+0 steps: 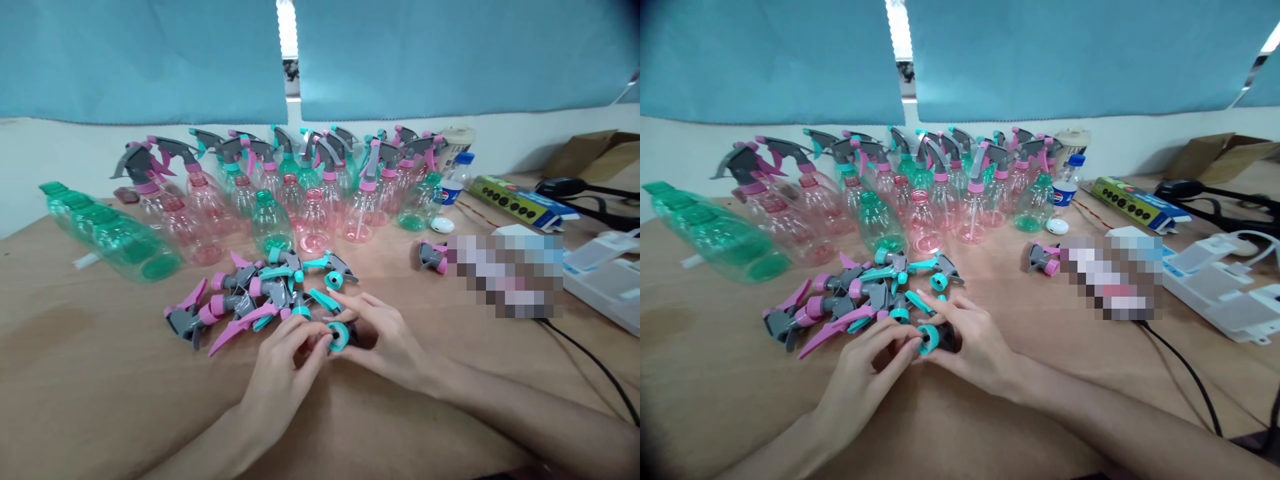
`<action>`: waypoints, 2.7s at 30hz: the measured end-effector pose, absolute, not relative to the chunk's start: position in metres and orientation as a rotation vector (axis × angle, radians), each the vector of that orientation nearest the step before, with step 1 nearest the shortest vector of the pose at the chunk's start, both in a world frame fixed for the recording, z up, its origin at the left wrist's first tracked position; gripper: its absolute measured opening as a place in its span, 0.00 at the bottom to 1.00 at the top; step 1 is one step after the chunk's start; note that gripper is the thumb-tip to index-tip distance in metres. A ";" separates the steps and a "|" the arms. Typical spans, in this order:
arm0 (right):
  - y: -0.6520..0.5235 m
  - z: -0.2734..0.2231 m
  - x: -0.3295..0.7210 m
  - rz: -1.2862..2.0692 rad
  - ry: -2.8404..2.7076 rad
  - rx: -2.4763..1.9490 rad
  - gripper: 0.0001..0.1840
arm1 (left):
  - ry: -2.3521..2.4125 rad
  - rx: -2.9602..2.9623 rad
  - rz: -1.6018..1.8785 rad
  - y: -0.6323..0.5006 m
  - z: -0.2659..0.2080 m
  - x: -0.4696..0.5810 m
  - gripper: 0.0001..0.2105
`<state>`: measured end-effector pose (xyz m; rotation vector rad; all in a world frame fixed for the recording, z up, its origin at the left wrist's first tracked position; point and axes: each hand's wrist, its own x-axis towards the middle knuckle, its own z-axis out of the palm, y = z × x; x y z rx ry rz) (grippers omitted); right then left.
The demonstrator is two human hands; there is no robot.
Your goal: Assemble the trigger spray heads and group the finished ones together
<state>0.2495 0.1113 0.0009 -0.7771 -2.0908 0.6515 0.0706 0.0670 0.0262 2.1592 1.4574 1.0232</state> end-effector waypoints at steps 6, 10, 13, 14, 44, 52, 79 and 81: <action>0.113 0.000 0.248 0.617 -2.094 -0.788 0.34 | 1.464 2.226 1.063 0.066 0.025 0.069 0.08; 0.113 0.001 0.246 0.625 -2.059 -0.785 0.34 | 1.543 2.454 1.082 0.065 0.024 0.067 0.08; 0.112 0.002 0.247 0.648 -2.022 -0.782 0.35 | 1.560 2.496 1.068 0.065 0.023 0.067 0.07; 0.112 0.002 0.247 0.658 -2.018 -0.781 0.35 | 1.529 2.474 1.058 0.064 0.023 0.067 0.07; 0.110 -0.003 0.245 1.016 -1.915 -0.728 0.33 | 1.252 2.366 0.970 0.065 0.024 0.065 0.07; 0.111 0.002 0.245 1.316 -1.762 -0.688 0.21 | 1.449 2.093 0.916 0.065 0.014 0.071 0.11; 0.129 0.006 0.258 1.942 -1.334 -0.788 0.11 | 1.942 2.213 1.287 0.103 0.032 0.023 0.18; 0.129 0.005 0.258 1.914 -1.414 -0.801 0.10 | 1.936 2.366 1.234 0.107 0.033 0.020 0.17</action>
